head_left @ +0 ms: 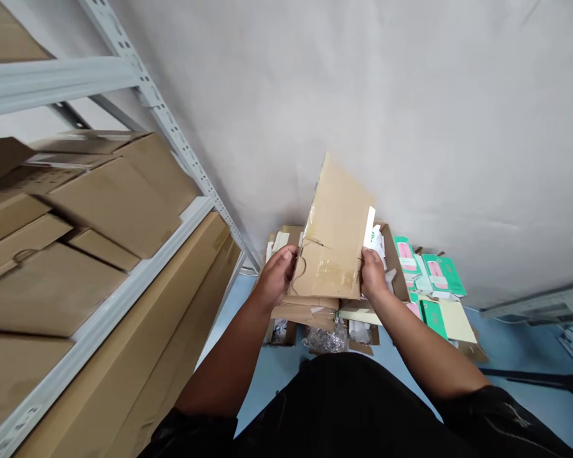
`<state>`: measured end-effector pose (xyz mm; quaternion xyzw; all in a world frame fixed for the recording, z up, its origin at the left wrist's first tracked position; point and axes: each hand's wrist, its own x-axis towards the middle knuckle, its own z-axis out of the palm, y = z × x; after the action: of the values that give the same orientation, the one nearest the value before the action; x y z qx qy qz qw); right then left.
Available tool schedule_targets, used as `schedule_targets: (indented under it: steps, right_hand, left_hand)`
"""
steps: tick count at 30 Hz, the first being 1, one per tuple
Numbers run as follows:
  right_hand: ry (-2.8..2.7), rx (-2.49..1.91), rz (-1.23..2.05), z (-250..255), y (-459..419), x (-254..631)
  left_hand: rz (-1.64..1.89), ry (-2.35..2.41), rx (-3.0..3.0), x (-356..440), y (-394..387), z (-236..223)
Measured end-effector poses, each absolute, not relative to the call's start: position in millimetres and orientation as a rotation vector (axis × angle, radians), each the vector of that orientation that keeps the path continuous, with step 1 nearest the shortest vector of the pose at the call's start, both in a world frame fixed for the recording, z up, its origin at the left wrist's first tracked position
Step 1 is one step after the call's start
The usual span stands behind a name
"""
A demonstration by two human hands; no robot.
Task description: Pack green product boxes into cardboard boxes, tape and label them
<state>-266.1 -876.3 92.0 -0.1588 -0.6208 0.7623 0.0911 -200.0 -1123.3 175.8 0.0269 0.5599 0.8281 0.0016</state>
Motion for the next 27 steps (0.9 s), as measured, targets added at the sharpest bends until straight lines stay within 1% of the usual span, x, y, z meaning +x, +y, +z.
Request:
schedule_targets:
  steps: [3,8,11,13,14,17,20,24,27]
  right_hand:
    - [-1.945,-0.461,2.150,93,-848,-241]
    - [-2.126,-0.618,1.975,82,-800,-199]
    - [-2.242,-0.651,1.610,83,-771,-173]
    - [-2.247,-0.546,1.444,90,-753,-153]
    - [-2.233,-0.451,1.443,96,-745,-141]
    - [-2.185,-0.187,1.584,111,-719,-106]
    - [-2.181,-0.167,1.686,118,-684,-72]
    - [-2.204,-0.168,1.775,120,-625,-28]
    - [-2.216,-0.183,1.757,122,-582,4]
  left_hand:
    - [2.496,1.595,0.193,-209,-1098,180]
    - [2.302,1.431,0.438,-209,-1042,181]
    - [2.110,1.417,0.589,-200,-999,178]
    - [1.993,1.466,0.678,-190,-967,173]
    - [1.950,1.524,0.717,-185,-950,171]
    - [1.841,1.809,0.819,-164,-898,162]
    - [1.749,2.032,0.880,-137,-846,155]
    - [1.731,2.026,0.905,-99,-779,148]
    - [1.679,2.006,0.939,-73,-729,142]
